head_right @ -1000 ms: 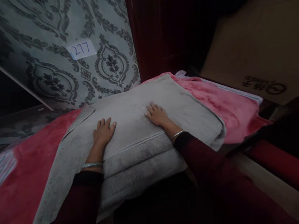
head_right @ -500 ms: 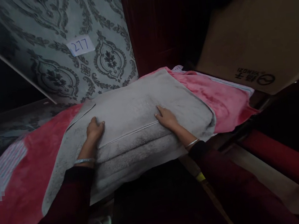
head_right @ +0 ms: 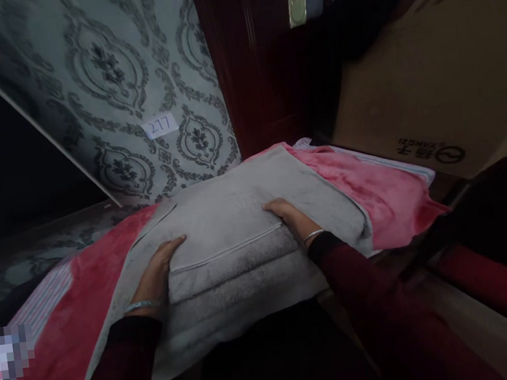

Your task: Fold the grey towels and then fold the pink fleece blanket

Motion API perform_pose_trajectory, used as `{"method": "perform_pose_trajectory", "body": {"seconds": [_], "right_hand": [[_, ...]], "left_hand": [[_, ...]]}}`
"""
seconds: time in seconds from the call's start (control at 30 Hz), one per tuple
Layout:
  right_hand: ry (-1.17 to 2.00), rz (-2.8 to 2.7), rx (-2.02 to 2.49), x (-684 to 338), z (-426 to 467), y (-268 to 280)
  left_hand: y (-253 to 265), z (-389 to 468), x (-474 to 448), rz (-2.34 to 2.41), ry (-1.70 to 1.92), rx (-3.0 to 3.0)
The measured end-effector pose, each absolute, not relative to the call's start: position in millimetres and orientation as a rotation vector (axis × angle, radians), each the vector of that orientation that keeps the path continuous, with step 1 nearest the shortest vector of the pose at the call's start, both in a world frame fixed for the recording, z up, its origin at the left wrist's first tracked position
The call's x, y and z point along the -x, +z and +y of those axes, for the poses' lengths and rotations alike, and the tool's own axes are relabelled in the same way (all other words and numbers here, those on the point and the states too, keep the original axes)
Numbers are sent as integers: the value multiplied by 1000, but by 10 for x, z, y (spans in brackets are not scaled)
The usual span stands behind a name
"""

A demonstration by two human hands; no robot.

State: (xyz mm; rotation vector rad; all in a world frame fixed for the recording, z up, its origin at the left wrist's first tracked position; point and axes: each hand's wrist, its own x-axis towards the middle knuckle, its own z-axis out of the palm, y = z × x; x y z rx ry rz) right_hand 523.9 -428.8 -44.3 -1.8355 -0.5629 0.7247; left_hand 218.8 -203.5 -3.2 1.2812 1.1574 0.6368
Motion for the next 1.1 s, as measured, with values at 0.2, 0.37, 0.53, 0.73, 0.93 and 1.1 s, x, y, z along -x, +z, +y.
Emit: {"method": "perform_pose_trajectory", "body": {"seconds": [0.2,0.37,0.53,0.73,0.93,1.1], "right_hand": [[730,-623,1742,-5194,-4315,-290],[692,-687,1669,-5194,-4146,-48],[604,-759,1463,-5361,-3757,605],[636,-790,1263,-5567,-3889,773],[845,-706,1504,-5371,-4535,-333],[856,-669,1655,-5365,-4643,-574]], "left_hand": [[114,-2158,-2168,1078,652,-1217],[604,-2105,-2159,934,719,-1479],[1853,-2129,-2250,704,1099,-2025],[2075,-2316,-2114,423,1464,-2624],[111,-2309,-1709,629,858,-2643],[-459,-2432,-1557,1057,887,-2319]]}}
